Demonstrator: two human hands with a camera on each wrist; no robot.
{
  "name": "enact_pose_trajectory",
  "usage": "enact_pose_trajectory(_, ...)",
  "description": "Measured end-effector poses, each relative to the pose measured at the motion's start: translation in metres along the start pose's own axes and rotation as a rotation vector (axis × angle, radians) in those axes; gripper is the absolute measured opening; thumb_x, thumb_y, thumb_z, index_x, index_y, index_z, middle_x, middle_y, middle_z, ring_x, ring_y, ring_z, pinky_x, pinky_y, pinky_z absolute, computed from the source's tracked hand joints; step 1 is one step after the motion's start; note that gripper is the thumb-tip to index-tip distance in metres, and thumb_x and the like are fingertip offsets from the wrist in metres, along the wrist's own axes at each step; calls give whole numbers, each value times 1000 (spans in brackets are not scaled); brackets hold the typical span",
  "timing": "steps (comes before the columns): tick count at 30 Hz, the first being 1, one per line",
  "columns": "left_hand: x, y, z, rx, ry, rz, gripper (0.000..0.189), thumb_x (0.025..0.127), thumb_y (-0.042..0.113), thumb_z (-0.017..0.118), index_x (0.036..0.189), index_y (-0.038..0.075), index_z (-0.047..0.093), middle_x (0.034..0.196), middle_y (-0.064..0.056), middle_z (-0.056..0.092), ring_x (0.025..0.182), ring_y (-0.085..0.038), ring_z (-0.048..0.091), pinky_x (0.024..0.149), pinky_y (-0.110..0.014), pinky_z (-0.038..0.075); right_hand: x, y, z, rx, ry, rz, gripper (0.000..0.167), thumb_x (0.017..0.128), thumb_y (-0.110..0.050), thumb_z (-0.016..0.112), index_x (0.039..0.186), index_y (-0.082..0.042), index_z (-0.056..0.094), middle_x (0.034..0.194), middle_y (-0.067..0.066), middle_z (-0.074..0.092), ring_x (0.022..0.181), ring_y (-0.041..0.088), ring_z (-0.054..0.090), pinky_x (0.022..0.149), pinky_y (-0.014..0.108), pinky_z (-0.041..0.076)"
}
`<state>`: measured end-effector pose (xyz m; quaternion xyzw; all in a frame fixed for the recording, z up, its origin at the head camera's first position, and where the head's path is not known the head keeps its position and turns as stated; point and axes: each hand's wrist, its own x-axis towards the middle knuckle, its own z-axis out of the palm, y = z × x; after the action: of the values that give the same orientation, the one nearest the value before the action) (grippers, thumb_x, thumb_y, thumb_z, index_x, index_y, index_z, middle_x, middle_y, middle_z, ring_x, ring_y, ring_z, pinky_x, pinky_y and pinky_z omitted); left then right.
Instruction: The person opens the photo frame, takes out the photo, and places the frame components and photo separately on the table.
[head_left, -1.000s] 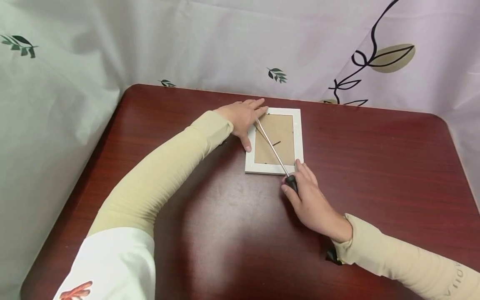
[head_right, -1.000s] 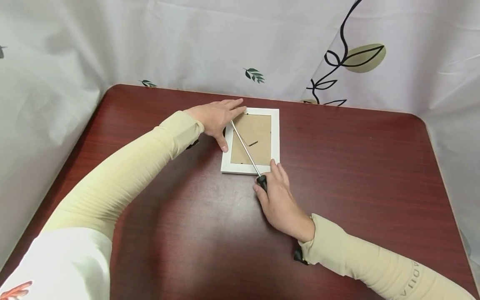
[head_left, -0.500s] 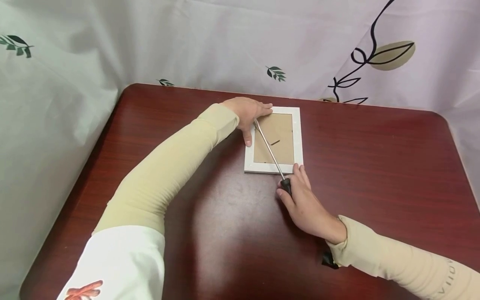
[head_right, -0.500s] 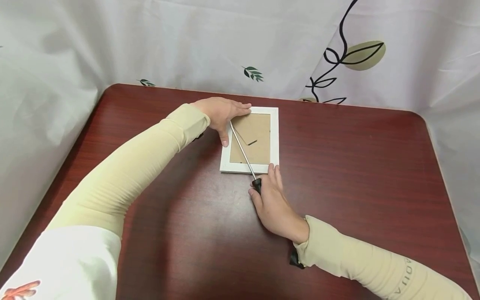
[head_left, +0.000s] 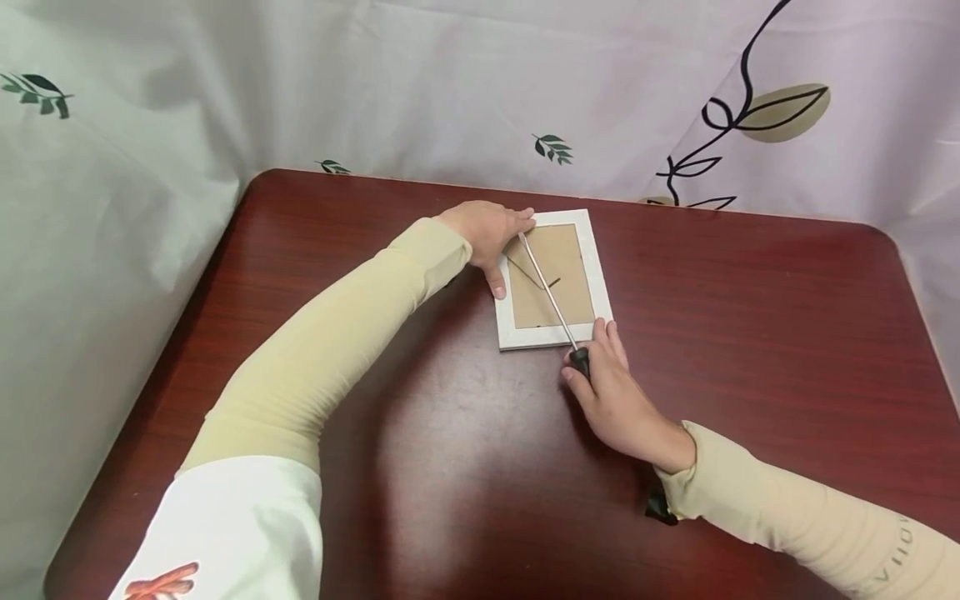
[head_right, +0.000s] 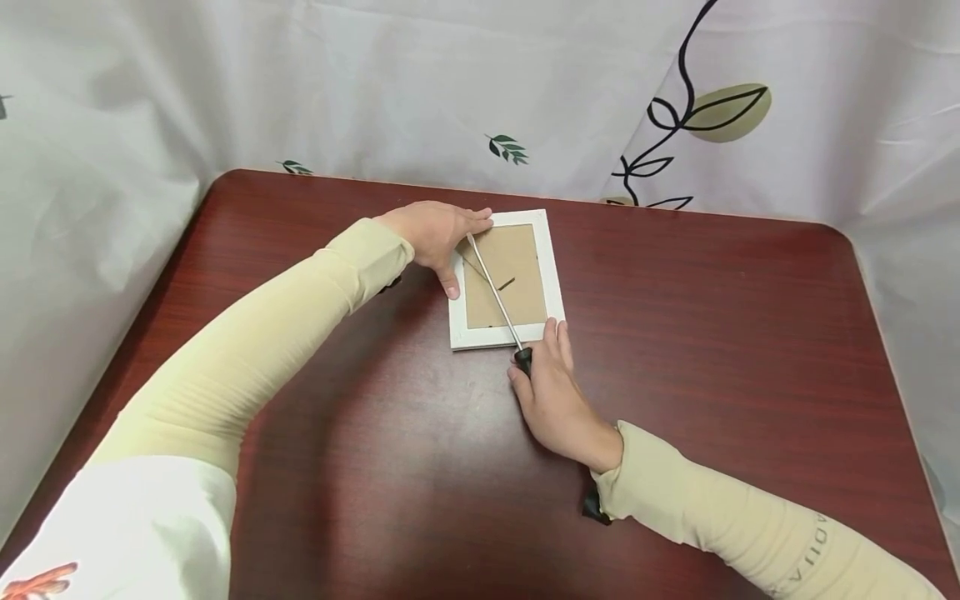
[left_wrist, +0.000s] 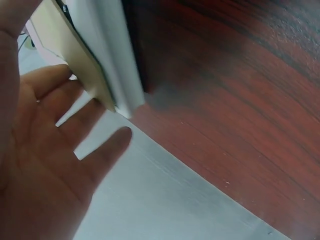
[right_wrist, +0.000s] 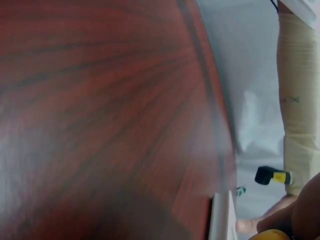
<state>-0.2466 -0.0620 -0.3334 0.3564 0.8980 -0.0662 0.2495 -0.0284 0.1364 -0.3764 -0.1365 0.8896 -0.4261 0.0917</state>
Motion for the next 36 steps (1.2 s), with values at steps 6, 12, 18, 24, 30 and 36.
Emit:
enact_pose_trajectory(6,-4,3,1,8,2,-64,127,62,58,91,160,12,25,168,-7,13,147,-26,33,115,-40,34,7,6,-6,-95,-8,-5,19,102,-1,51,117,10,50,150,46,23,148,52,4,120,58,7)
enact_pose_trajectory(12,-7,8,3,45,31,-120,127,60,65,88,156,5,32,162,-16,30,137,-30,46,108,-43,43,18,13,-14,-234,-16,27,59,104,-9,51,146,23,24,153,42,20,148,51,11,118,62,15)
enact_pose_trajectory(18,-11,13,4,52,72,-173,116,55,68,89,143,3,51,153,-19,44,128,-32,54,104,-44,45,27,22,-22,-310,52,-18,56,103,-7,52,144,23,30,147,40,36,142,50,31,113,63,26)
enact_pose_trajectory(24,-14,18,8,24,109,-222,87,52,68,90,111,8,69,125,-12,64,109,-29,61,96,-43,50,36,29,-31,-360,116,-81,44,101,-5,54,135,21,44,132,38,53,120,50,55,100,60,42)
enact_pose_trajectory(30,-14,28,10,-7,120,-271,67,53,66,91,88,14,69,99,-6,68,95,-26,63,81,-44,55,46,34,-37,-371,170,-105,22,101,-4,53,116,12,50,98,26,59,92,40,61,80,55,50)
enact_pose_trajectory(36,-15,37,9,50,92,-266,64,57,71,85,84,16,67,104,-6,68,101,-28,63,81,-44,55,56,37,-43,-396,202,-112,19,102,-5,51,112,11,51,97,26,62,88,41,63,75,56,50)
